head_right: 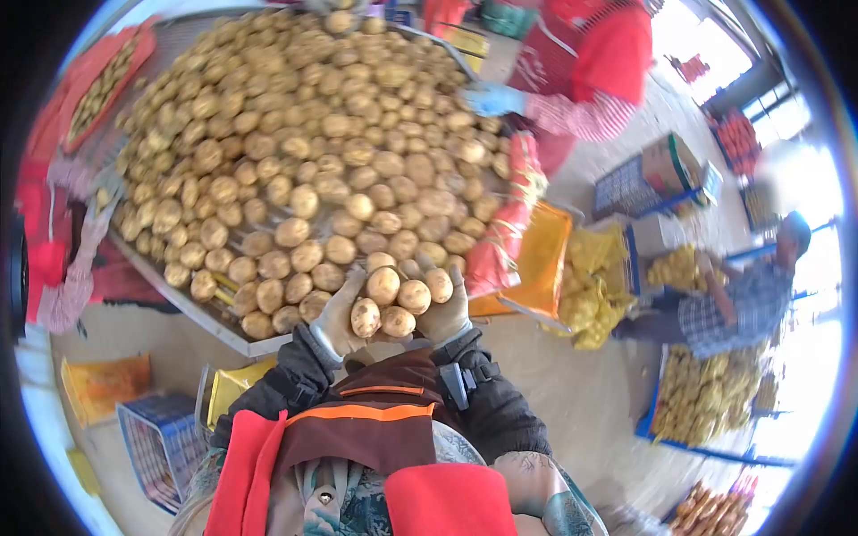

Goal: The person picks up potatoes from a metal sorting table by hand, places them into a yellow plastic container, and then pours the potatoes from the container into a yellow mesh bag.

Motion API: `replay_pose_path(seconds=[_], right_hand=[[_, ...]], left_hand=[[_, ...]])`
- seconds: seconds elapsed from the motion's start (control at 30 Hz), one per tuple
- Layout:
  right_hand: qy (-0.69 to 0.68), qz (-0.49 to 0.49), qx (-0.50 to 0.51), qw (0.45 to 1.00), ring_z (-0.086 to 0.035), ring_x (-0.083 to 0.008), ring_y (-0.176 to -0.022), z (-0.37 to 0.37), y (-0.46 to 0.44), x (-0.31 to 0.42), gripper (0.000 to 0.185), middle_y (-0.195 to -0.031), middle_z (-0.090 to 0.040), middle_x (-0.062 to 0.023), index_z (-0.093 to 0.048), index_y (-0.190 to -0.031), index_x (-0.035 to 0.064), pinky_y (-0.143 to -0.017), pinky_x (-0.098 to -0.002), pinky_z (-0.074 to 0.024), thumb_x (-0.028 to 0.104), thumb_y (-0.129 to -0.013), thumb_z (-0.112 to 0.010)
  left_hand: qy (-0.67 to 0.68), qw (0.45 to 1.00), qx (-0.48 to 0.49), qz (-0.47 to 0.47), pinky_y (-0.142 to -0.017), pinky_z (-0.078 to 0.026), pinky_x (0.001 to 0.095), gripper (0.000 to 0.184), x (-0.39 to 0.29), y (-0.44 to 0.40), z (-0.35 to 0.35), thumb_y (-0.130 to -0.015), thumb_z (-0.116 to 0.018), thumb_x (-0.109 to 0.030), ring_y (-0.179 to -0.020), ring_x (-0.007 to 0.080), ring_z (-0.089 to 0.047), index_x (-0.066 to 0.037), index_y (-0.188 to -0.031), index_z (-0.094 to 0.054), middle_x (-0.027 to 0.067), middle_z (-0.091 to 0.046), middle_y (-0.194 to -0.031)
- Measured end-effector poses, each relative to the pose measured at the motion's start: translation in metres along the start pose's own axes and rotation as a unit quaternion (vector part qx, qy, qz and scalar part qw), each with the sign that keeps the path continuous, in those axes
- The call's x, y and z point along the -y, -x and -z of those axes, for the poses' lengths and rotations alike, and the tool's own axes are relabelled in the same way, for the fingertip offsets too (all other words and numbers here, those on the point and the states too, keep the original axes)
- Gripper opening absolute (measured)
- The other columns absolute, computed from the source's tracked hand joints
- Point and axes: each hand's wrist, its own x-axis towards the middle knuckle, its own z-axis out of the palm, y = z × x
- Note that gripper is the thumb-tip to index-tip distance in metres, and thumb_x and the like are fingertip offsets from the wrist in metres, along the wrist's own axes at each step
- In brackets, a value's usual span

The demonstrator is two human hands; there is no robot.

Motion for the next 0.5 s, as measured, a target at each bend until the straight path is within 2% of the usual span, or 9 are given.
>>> replay_pose_path(seconds=[0.03, 0.1, 0.17, 0.23, 0.3, 0.37, 0.4, 0.43, 0.5], right_hand=[[-0.006, 0.02, -0.001, 1.0, -0.037, -0.0331, -0.132, 0.0, 0.013, 0.009, 0.064, -0.14, -0.043, -0.0174, -0.04, -0.138, 0.0096, -0.113, -0.0503, -0.0237, 0.055, -0.093, -0.041], [-0.525, -0.034, -0.025, 0.85, -0.036, -0.033, -0.133, -0.003, 0.036, 0.029, 0.067, -0.143, -0.04, -0.0179, -0.038, -0.14, 0.0094, -0.113, -0.0506, -0.0231, 0.056, -0.092, -0.042], [-0.513, -0.034, -0.016, 0.858, -0.035, -0.0338, -0.134, -0.002, 0.049, 0.042, 0.069, -0.143, -0.04, -0.0181, -0.037, -0.141, 0.0094, -0.112, -0.052, -0.0235, 0.057, -0.091, -0.043], [-0.096, 0.032, 0.059, 0.993, -0.035, -0.0345, -0.134, 0.007, 0.056, 0.052, 0.07, -0.143, -0.04, -0.0182, -0.038, -0.141, 0.0092, -0.112, -0.0529, -0.024, 0.058, -0.091, -0.043], [-0.193, -0.002, 0.085, 0.978, -0.035, -0.0347, -0.134, 0.007, 0.066, 0.064, 0.071, -0.144, -0.039, -0.0183, -0.037, -0.141, 0.0092, -0.112, -0.0528, -0.0242, 0.058, -0.09, -0.043], [-0.493, -0.08, -0.026, 0.866, -0.036, -0.0347, -0.134, -0.002, 0.07, 0.078, 0.07, -0.145, -0.038, -0.0185, -0.037, -0.141, 0.0092, -0.112, -0.0523, -0.0249, 0.058, -0.091, -0.043], [-0.044, -0.026, -0.002, 0.999, -0.037, -0.0343, -0.132, 0.016, 0.067, 0.082, 0.07, -0.143, -0.041, -0.0178, -0.038, -0.14, 0.0088, -0.111, -0.0518, -0.0255, 0.058, -0.091, -0.043], [-0.045, -0.05, -0.003, 0.998, -0.037, -0.0343, -0.132, 0.014, 0.065, 0.084, 0.07, -0.143, -0.041, -0.0178, -0.038, -0.14, 0.0088, -0.111, -0.0518, -0.0255, 0.058, -0.091, -0.043], [0.058, -0.115, -0.002, 0.992, -0.036, -0.0304, -0.134, 0.001, 0.066, 0.08, 0.067, -0.144, -0.04, -0.0125, -0.036, -0.142, 0.0097, -0.112, -0.0468, -0.0238, 0.057, -0.094, -0.037]], left_hand=[[-0.014, 0.999, 0.019, 0.028, -0.082, -0.054, 0.0599, 0.049, 0.008, -0.01, -0.01, -0.097, -0.043, -0.048, -0.111, 0.0322, -0.058, -0.014, -0.131, -0.045, 0.0113, -0.054, -0.126], [-0.05, 0.998, 0.006, 0.038, -0.082, -0.052, 0.0627, 0.051, 0.028, -0.036, -0.014, -0.096, -0.042, -0.051, -0.113, 0.032, -0.056, -0.014, -0.132, -0.044, 0.0112, -0.052, -0.129], [-0.04, 0.996, -0.038, 0.071, -0.083, -0.051, 0.0642, 0.052, 0.041, -0.042, -0.027, -0.096, -0.041, -0.052, -0.114, 0.0327, -0.056, -0.015, -0.133, -0.044, 0.011, -0.052, -0.129], [-0.033, 0.996, -0.037, 0.069, -0.085, -0.05, 0.0652, 0.054, 0.052, -0.046, -0.044, -0.096, -0.041, -0.053, -0.114, 0.033, -0.055, -0.014, -0.134, -0.042, 0.0116, -0.051, -0.129], [-0.04, 0.997, -0.052, 0.051, -0.084, -0.049, 0.0664, 0.055, 0.068, -0.055, -0.041, -0.096, -0.04, -0.053, -0.114, 0.0331, -0.055, -0.014, -0.135, -0.041, 0.0122, -0.05, -0.131], [-0.011, 0.998, -0.059, 0.029, -0.084, -0.052, 0.0608, 0.055, 0.085, -0.058, -0.031, -0.096, -0.042, -0.053, -0.114, 0.0318, -0.055, -0.013, -0.134, -0.043, 0.0133, -0.051, -0.131], [0.008, 0.998, -0.065, 0.017, -0.075, -0.055, 0.0471, 0.049, 0.09, -0.05, -0.047, -0.095, -0.046, -0.05, -0.102, 0.0253, -0.059, -0.013, -0.128, -0.048, 0.0082, -0.055, -0.118], [0.028, 0.997, -0.071, 0.002, -0.066, -0.058, 0.0335, 0.044, 0.093, -0.042, -0.064, -0.095, -0.05, -0.047, -0.09, 0.0188, -0.063, -0.013, -0.121, -0.053, 0.003, -0.06, -0.105], [0.069, 0.994, -0.08, -0.002, -0.06, -0.055, 0.0271, 0.043, 0.1, -0.026, -0.072, -0.095, -0.048, -0.047, -0.08, 0.0163, -0.063, -0.012, -0.118, -0.055, 0.0026, -0.06, -0.1]])
